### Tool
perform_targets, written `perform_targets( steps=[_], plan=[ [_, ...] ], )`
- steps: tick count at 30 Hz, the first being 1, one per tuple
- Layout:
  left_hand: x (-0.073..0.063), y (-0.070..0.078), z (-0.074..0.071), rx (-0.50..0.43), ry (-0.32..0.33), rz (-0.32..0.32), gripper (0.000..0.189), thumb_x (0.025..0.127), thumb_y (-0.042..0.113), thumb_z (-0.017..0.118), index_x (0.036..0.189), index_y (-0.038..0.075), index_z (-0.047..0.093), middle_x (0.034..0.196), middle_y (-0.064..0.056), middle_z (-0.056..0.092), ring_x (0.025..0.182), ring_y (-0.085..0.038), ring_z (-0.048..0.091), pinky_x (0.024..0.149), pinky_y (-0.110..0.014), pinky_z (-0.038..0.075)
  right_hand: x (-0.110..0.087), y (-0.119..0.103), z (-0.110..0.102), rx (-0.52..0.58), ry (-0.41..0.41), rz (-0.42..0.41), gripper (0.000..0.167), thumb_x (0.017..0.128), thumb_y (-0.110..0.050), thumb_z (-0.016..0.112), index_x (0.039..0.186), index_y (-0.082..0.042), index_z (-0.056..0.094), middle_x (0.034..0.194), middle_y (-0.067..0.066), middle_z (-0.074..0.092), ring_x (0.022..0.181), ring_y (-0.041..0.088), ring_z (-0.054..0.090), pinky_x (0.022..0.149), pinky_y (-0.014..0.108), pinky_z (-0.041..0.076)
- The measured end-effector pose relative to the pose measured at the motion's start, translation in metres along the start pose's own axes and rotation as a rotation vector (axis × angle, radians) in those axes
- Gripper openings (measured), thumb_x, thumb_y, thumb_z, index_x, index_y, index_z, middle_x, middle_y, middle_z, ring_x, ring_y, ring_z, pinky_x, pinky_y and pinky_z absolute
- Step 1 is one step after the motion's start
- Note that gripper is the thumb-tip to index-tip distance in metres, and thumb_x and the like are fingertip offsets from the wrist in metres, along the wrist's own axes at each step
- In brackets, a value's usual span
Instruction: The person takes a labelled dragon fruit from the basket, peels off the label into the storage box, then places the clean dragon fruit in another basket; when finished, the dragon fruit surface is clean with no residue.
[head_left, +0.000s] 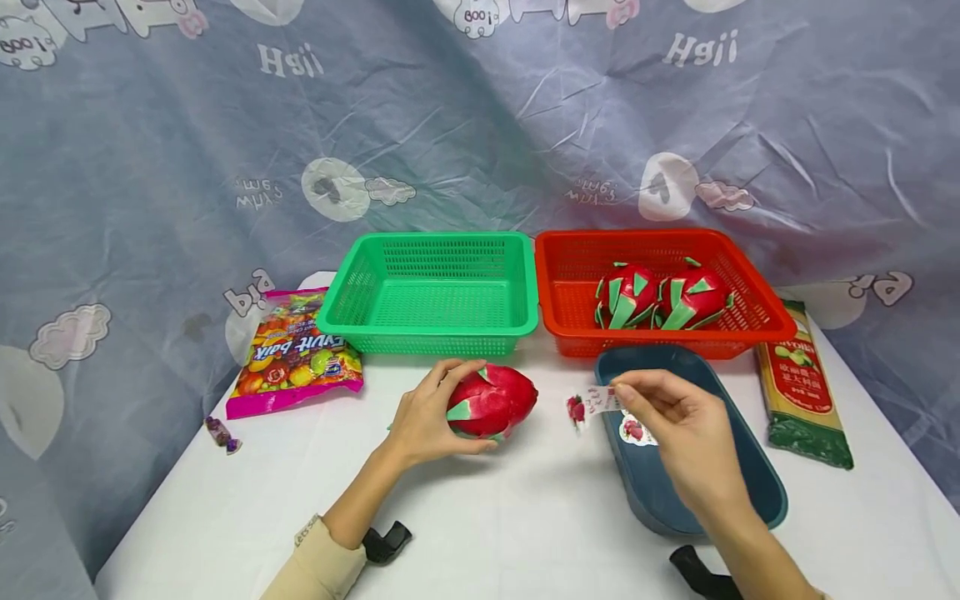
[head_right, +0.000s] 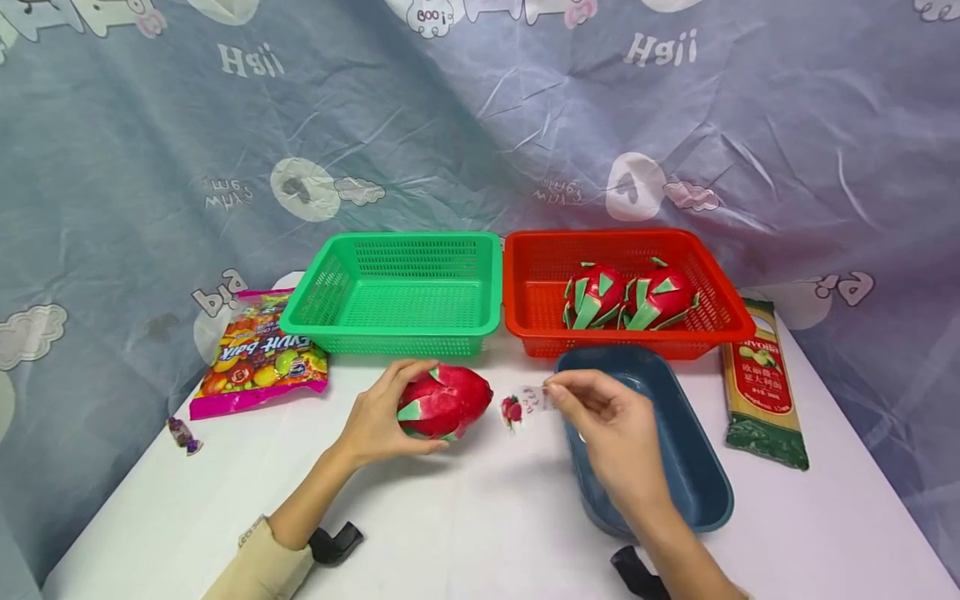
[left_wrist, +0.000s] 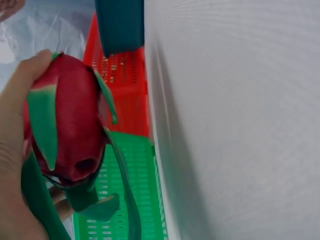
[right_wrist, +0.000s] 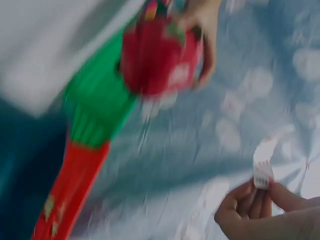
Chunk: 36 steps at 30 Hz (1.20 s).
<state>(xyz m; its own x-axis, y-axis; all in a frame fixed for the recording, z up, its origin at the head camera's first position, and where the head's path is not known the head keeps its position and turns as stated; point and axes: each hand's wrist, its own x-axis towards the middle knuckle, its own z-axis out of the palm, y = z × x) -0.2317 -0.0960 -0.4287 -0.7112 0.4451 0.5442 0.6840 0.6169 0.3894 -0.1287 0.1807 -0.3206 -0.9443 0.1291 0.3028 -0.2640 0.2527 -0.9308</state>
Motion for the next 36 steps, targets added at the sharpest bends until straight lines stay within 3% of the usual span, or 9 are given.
perform_targets(
  steps=[5,10,16,25,36],
  plan=[
    [0.000,0.000,-0.001,0.009,0.006,-0.015,0.094,0.056,0.069,0.071,0.137,0.038,0.035,0.123,0.007,0.045,0.108,-0.010,0.050,0.070,-0.032,0.053,0.012,0.014,-0.039,-0.237,-0.031,0.046,0.027,0.088,-0.020,0.063,0.107,0.000,0.065,0.096,0.000,0.066,0.087,0.006,0.061,0.075,0.012,0.047],
    [0.002,0.000,-0.004,-0.031,0.023,-0.016,0.096,0.056,0.067,0.073,0.138,0.034,0.035,0.124,0.007,0.046,0.107,-0.011,0.051,0.069,-0.033,0.053,0.017,0.050,-0.067,-0.417,-0.102,0.171,0.037,0.087,-0.034,0.062,0.109,-0.004,0.065,0.101,0.008,0.067,0.085,0.007,0.061,0.071,0.011,0.046],
    [0.002,0.000,-0.005,-0.042,0.028,-0.016,0.095,0.056,0.068,0.072,0.138,0.034,0.035,0.124,0.007,0.046,0.107,-0.011,0.051,0.070,-0.033,0.053,0.019,0.095,-0.076,-0.405,-0.168,0.248,0.030,0.084,-0.023,0.068,0.103,0.000,0.066,0.093,0.012,0.067,0.077,0.018,0.063,0.066,0.016,0.049],
    [-0.001,0.000,-0.004,-0.056,0.025,-0.023,0.095,0.057,0.068,0.071,0.138,0.035,0.035,0.124,0.007,0.046,0.106,-0.011,0.053,0.069,-0.032,0.053,0.019,0.119,-0.075,-0.289,-0.255,0.313,0.025,0.082,-0.005,0.068,0.102,0.011,0.062,0.089,0.018,0.067,0.074,0.016,0.064,0.067,0.018,0.050],
    [0.000,0.003,-0.004,-0.069,0.029,-0.012,0.094,0.058,0.070,0.069,0.138,0.034,0.035,0.124,0.008,0.046,0.107,-0.010,0.052,0.070,-0.031,0.053,0.018,0.130,-0.075,-0.472,-0.325,0.225,0.016,0.078,0.003,0.068,0.094,0.005,0.066,0.082,0.012,0.066,0.070,0.019,0.062,0.061,0.021,0.051]
  ],
)
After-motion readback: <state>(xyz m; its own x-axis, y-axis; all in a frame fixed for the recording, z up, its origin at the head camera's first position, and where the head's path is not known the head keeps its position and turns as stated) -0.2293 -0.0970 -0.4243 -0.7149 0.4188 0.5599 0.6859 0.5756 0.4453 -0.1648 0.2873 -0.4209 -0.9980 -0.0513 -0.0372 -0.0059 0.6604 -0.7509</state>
